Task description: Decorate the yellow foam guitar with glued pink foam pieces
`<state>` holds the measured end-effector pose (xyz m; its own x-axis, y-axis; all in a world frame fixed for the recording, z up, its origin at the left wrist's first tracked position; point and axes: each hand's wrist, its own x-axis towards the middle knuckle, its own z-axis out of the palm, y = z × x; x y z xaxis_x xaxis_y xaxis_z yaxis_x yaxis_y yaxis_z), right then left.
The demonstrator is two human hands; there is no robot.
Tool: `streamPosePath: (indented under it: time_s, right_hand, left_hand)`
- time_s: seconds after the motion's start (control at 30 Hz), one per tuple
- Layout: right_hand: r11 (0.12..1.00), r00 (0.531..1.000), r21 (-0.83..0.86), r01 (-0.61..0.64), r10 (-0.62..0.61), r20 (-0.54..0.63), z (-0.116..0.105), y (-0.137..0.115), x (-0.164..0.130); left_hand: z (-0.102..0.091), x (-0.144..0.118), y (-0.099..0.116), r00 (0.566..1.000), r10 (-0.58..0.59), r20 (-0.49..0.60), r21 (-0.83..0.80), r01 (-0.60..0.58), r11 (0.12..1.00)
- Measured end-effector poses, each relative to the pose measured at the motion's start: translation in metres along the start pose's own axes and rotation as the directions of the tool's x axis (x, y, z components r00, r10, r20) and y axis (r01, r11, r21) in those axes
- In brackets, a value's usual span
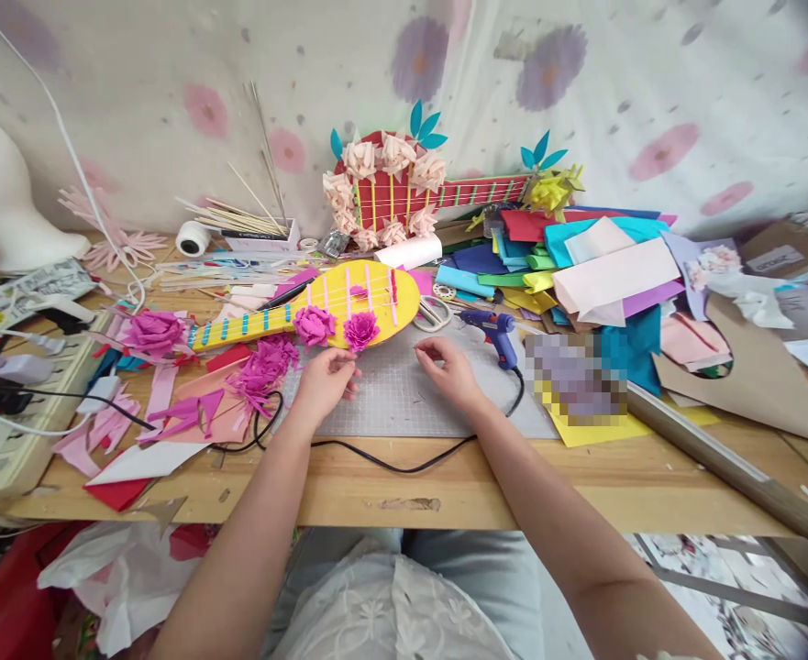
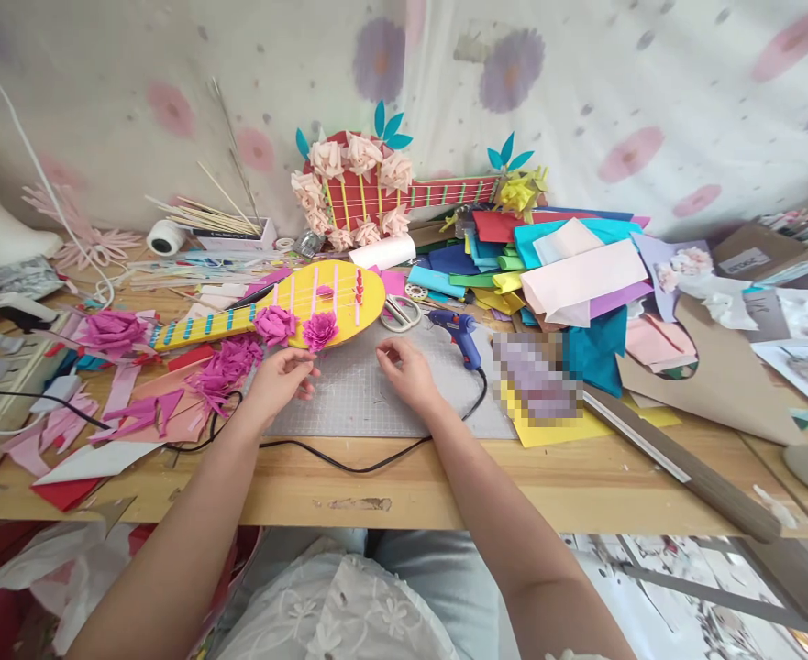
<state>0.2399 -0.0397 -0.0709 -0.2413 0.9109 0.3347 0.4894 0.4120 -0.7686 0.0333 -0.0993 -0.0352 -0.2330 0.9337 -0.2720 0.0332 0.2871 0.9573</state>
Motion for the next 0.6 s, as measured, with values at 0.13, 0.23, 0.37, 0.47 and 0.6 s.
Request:
streamPosePath:
  time_s: [0.13, 0.23, 0.37, 0.47, 0.6]
  right_hand:
    - [1.000, 1.000, -0.008, -0.002, 0.002, 0.000, 0.005, 0.004, -0.003]
    - [1.000, 1.000, -0.017, -0.005, 0.005, 0.007, 0.008, 0.007, -0.006]
    - [1.000, 1.000, -0.024, -0.004, 0.004, 0.007, 0.011, 0.010, -0.008]
    - [0.999, 1.000, -0.031, -0.010, 0.010, 0.001, 0.011, 0.009, -0.009]
    - [0.999, 1.000, -0.038, -0.008, 0.009, 0.009, 0.011, 0.008, -0.011]
  left_hand:
    - [0.002, 0.004, -0.002, 0.995, 0.066, -0.072, -0.060, -0.070, 0.996]
    - [0.003, 0.005, -0.005, 0.990, 0.103, -0.097, -0.072, -0.110, 0.991]
    - [0.007, -0.001, 0.001, 0.994, 0.049, -0.102, -0.160, -0.065, 0.985]
    - [0.008, -0.006, 0.012, 0.999, -0.020, -0.042, -0.281, 0.007, 0.960]
    - [0.007, -0.009, 0.020, 0.996, -0.074, 0.053, -0.450, 0.090, 0.888]
